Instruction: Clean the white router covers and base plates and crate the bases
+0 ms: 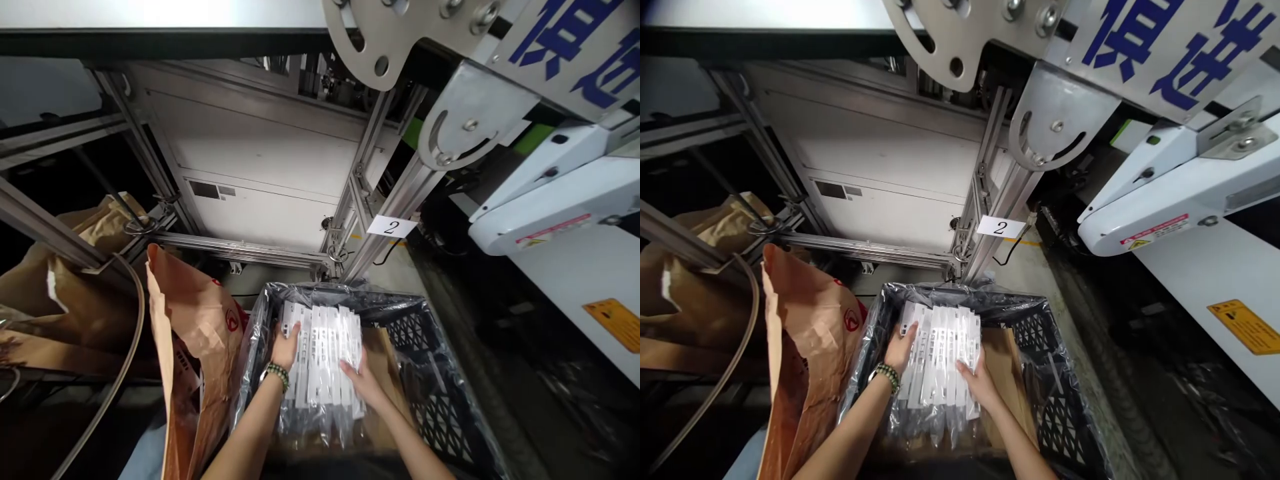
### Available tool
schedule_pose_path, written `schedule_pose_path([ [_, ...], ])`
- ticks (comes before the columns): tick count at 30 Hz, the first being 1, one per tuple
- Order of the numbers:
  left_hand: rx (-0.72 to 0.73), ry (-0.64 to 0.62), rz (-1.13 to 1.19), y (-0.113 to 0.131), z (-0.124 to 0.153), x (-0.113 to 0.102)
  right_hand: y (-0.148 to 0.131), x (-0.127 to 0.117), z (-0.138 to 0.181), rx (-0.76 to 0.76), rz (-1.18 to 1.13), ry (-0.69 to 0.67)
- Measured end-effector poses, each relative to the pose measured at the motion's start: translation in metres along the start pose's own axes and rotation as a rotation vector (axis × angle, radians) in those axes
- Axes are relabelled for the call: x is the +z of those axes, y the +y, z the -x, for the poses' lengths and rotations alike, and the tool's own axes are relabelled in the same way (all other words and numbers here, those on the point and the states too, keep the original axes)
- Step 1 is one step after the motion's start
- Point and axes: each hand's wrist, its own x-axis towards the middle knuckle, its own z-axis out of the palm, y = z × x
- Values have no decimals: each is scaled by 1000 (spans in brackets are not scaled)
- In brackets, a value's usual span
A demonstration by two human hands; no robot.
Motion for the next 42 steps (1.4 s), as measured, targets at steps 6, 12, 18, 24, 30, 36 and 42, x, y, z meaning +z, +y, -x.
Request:
schedule_pose_path([
  [6, 341, -150, -288, 2, 62, 9, 1, 20, -7, 93, 300, 77],
  [12, 433, -218, -551, -33, 88, 15, -12, 7, -11, 11, 461, 174],
  [18, 381, -140, -617, -48, 95, 6, -21, 23, 5, -116, 620, 132],
  [24, 645, -237, -695, -43, 85, 26, -17, 9, 0, -128, 728, 61],
  [30, 598, -171, -724, -45, 67, 29, -9, -2, 29, -232, 843, -147],
  [36, 541, -128, -684, -36, 99, 34, -7, -14, 46, -385, 965, -253],
  [42, 432, -164, -566, -46, 97, 19, -12, -14, 32, -415, 995, -242],
])
